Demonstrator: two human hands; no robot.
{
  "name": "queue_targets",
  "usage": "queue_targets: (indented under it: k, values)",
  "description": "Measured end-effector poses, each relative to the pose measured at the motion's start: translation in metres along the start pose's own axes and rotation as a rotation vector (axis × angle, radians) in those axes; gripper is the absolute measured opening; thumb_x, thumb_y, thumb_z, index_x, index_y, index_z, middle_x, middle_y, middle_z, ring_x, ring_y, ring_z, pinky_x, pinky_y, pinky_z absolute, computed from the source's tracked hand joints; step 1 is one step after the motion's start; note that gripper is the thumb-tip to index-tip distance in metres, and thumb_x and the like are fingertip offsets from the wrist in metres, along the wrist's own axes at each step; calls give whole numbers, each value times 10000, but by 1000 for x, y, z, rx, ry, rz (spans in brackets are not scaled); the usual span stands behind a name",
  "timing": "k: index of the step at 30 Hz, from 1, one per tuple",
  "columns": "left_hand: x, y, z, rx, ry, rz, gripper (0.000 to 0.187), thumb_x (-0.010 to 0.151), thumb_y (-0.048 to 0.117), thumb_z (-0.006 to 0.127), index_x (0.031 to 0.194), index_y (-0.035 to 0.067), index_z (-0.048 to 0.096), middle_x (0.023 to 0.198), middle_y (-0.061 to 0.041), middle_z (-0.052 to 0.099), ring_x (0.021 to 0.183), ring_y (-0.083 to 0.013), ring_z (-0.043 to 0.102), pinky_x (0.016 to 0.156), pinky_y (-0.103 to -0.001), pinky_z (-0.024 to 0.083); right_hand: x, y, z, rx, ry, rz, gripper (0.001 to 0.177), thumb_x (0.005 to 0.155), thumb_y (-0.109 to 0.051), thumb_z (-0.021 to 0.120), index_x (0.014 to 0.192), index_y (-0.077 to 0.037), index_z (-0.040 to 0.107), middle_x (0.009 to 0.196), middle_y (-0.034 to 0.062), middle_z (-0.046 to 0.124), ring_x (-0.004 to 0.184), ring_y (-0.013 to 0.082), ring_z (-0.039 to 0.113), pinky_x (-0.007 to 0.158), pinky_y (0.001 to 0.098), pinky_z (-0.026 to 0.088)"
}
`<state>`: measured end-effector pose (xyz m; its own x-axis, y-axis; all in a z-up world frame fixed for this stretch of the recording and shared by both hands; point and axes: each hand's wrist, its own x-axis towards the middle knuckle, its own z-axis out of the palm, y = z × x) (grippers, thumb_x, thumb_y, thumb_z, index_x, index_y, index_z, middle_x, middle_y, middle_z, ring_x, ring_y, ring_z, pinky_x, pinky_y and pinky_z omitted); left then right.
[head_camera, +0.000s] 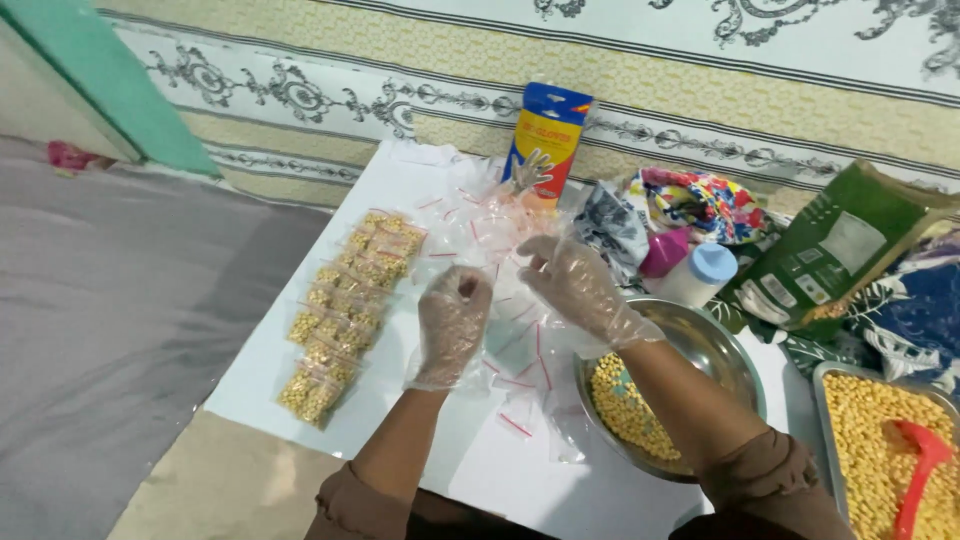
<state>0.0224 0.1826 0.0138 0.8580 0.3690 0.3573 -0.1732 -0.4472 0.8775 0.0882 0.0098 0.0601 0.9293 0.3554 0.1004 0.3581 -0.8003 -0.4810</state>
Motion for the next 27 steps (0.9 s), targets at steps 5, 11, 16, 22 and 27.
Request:
queue_targets:
  k: [5, 11, 16, 22, 27]
  values:
    - [-21, 4, 55, -111, -68, -52, 37, 791, 224, 753, 811, 211, 726, 745, 30, 724, 765, -158, 720, 756, -325, 576, -56, 28, -26, 358, 118, 92, 266, 841, -291, 802, 1077, -170, 785, 1001, 69, 769, 962, 210, 743, 809, 331, 599]
    - [-55, 64, 98, -289, -215, 28, 109, 812, 293, 791, 811, 191, 754, 734, -12, 754, 745, -176, 748, 681, -310, 591, -109, 50, -67, 482, 129, 260, 386, 869, -347, 791, 1139, -74, 760, 1019, 137, 764, 919, 232, 726, 805, 352, 605]
    - [-85, 66, 145, -192, -224, 107, 171, 812, 321, 823, 782, 170, 748, 664, -56, 736, 669, -232, 751, 600, -326, 589, -137, 73, -67, 735, 151, 361, 346, 898, -302, 745, 1114, -33, 763, 1033, 170, 762, 903, 226, 717, 794, 354, 614]
    - [-90, 54, 170, -131, -72, 356, 157, 835, 223, 782, 728, 169, 681, 579, -47, 690, 541, -254, 711, 509, -300, 569, -145, 97, -49, 858, 267, 349, 280, 920, -240, 716, 1049, 3, 768, 1023, 194, 753, 885, 264, 733, 778, 372, 626]
    - [-91, 32, 176, -239, -97, 385, 147, 828, 205, 791, 733, 174, 684, 603, -22, 698, 565, -238, 718, 518, -326, 571, -136, 125, -19, 464, 328, 365, 248, 918, -292, 734, 1049, -88, 785, 972, 149, 775, 894, 315, 759, 750, 417, 640]
